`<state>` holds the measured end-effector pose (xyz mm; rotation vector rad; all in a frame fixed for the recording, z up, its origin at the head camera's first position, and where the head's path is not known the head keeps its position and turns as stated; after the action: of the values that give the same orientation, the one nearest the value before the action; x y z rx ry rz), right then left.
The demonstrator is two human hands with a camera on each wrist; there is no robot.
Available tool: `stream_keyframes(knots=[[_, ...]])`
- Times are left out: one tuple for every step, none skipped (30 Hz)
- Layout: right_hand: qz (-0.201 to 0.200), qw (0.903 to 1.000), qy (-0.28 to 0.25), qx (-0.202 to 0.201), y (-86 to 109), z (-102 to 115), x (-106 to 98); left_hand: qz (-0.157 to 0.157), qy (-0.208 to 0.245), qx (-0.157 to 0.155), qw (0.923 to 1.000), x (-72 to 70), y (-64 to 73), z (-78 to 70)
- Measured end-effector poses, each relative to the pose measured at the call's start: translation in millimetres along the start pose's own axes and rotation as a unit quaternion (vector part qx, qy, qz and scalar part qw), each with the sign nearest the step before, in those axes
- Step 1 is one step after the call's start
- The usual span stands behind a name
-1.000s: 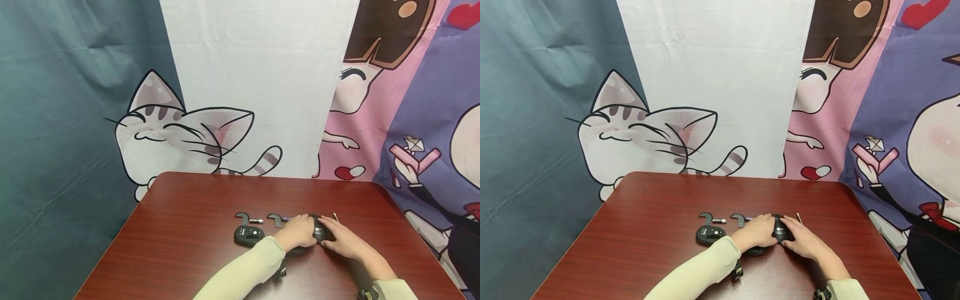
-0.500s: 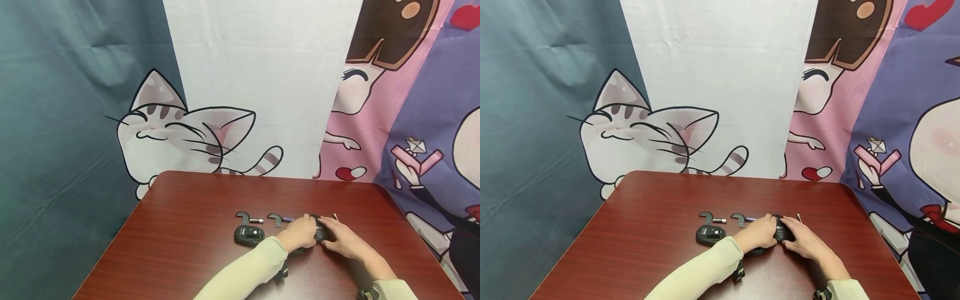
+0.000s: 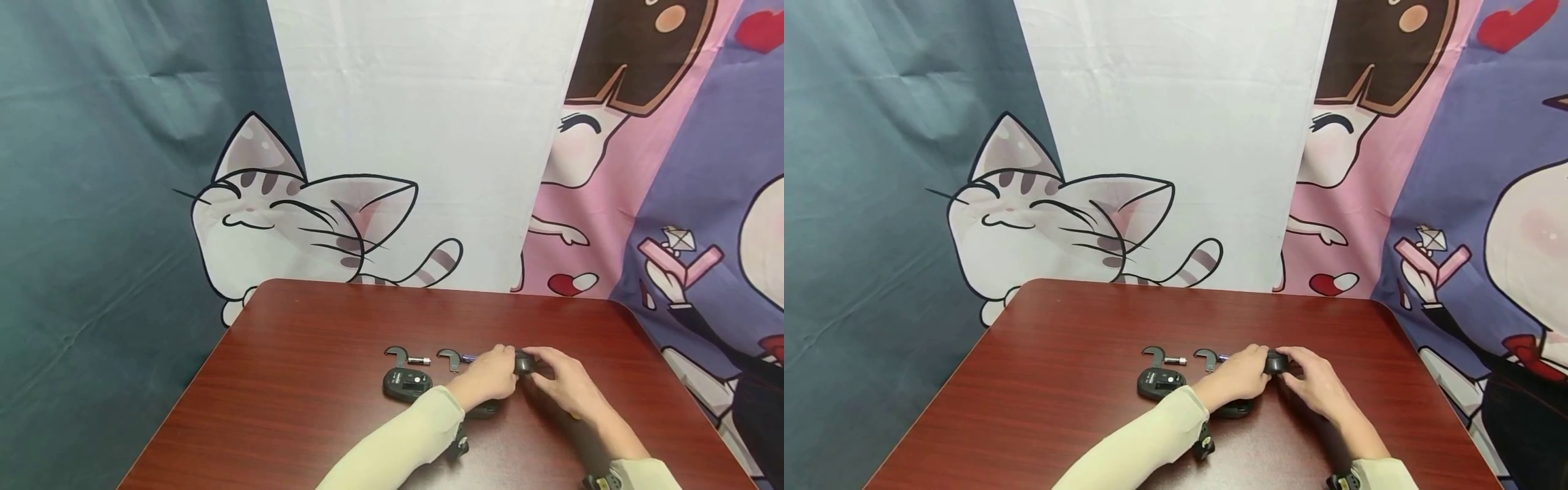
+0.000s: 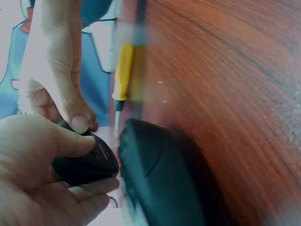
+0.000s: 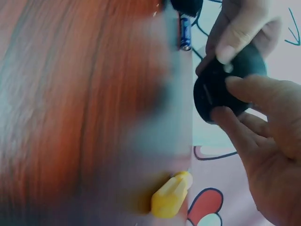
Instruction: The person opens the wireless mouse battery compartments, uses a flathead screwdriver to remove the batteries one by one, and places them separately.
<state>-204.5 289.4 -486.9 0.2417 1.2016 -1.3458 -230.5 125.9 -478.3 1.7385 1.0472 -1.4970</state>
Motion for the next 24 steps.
stream_keyframes(knots=[[-0.013, 0.9999, 0.001, -0.002, -1.1, 2, -1, -0.013, 0.011, 0.005, 0.9998, -2.5, 0.8, 1.4], [-0.027, 0.9996, 0.002, -0.004, -2.2, 4, -2, -0.024, 0.025, 0.009, 0.9994, -5.6, 1.8, 3.1], [-0.040, 0.9992, 0.003, -0.005, -3.2, 7, -3, -0.032, 0.040, 0.013, 0.9986, -9.2, 3.0, 4.9], [-0.053, 0.9986, 0.003, -0.005, -4.1, 10, -5, -0.040, 0.055, 0.017, 0.9976, -13.5, 4.6, 7.0], [-0.065, 0.9979, 0.003, -0.004, -5.1, 13, -7, -0.048, 0.070, 0.022, 0.9962, -18.1, 6.6, 9.4], [-0.076, 0.9971, 0.000, -0.004, -6.2, 16, -8, -0.055, 0.086, 0.028, 0.9944, -23.3, 9.3, 11.9], [-0.086, 0.9963, -0.004, -0.003, -7.2, 19, -10, -0.059, 0.101, 0.033, 0.9926, -28.4, 12.3, 14.5], [-0.095, 0.9955, -0.007, -0.003, -8.3, 23, -12, -0.062, 0.117, 0.036, 0.9905, -33.7, 15.2, 17.4], [-0.103, 0.9946, -0.011, -0.003, -9.4, 27, -14, -0.064, 0.132, 0.041, 0.9883, -38.7, 18.6, 20.2], [-0.110, 0.9938, -0.015, -0.004, -10.4, 31, -16, -0.065, 0.147, 0.045, 0.9859, -43.5, 22.0, 23.0], [-0.116, 0.9930, -0.022, -0.005, -11.3, 35, -18, -0.066, 0.162, 0.048, 0.9834, -48.1, 25.6, 25.6], [-0.120, 0.9924, -0.029, -0.006, -12.0, 40, -19, -0.066, 0.173, 0.051, 0.9813, -52.8, 29.1, 27.8], [-0.123, 0.9918, -0.034, -0.005, -12.6, 45, -21, -0.066, 0.184, 0.052, 0.9793, -57.3, 32.3, 29.9], [-0.125, 0.9913, -0.040, -0.003, -13.1, 50, -23, -0.065, 0.197, 0.054, 0.9768, -61.7, 35.4, 32.0], [-0.126, 0.9908, -0.048, 0.001, -13.5, 54, -24, -0.064, 0.207, 0.057, 0.9745, -65.5, 38.7, 34.0], [-0.125, 0.9904, -0.058, 0.006, -13.8, 59, -25, -0.063, 0.218, 0.060, 0.9720, -69.4, 41.7, 36.0], [-0.123, 0.9898, -0.070, 0.010, -14.2, 64, -26, -0.062, 0.230, 0.063, 0.9691, -73.1, 44.8, 38.0], [-0.120, 0.9894, -0.081, 0.014, -14.5, 68, -27, -0.060, 0.245, 0.066, 0.9654, -76.2, 47.8, 40.0], [-0.115, 0.9888, -0.094, 0.018, -14.8, 73, -27, -0.057, 0.262, 0.068, 0.9610, -78.6, 50.9, 42.1], [-0.109, 0.9882, -0.106, 0.020, -15.1, 77, -28, -0.053, 0.280, 0.069, 0.9560, -80.6, 53.9, 44.2], [-0.103, 0.9875, -0.117, 0.022, -15.2, 81, -28, -0.050, 0.299, 0.068, 0.9504, -82.3, 57.1, 46.4], [-0.096, 0.9867, -0.129, 0.023, -15.2, 85, -27, -0.046, 0.319, 0.065, 0.9443, -83.6, 60.4, 48.6], [-0.090, 0.9859, -0.139, 0.024, -15.0, 89, -27, -0.043, 0.338, 0.063, 0.9379, -84.4, 63.5, 50.7], [-0.085, 0.9848, -0.149, 0.027, -14.6, 92, -26, -0.042, 0.354, 0.060, 0.9322, -85.0, 66.7, 52.7]])
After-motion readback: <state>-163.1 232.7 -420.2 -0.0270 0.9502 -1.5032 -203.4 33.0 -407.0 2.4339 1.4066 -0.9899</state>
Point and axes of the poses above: each hand's wrist, its own y-axis away from the middle knuckle, its own x-axis out of the palm, z = x × y, the point moved 2 cm from there along -y, towards the middle knuckle, and after that the axes turned 2 degrees about -y, right-handed, at the moved point
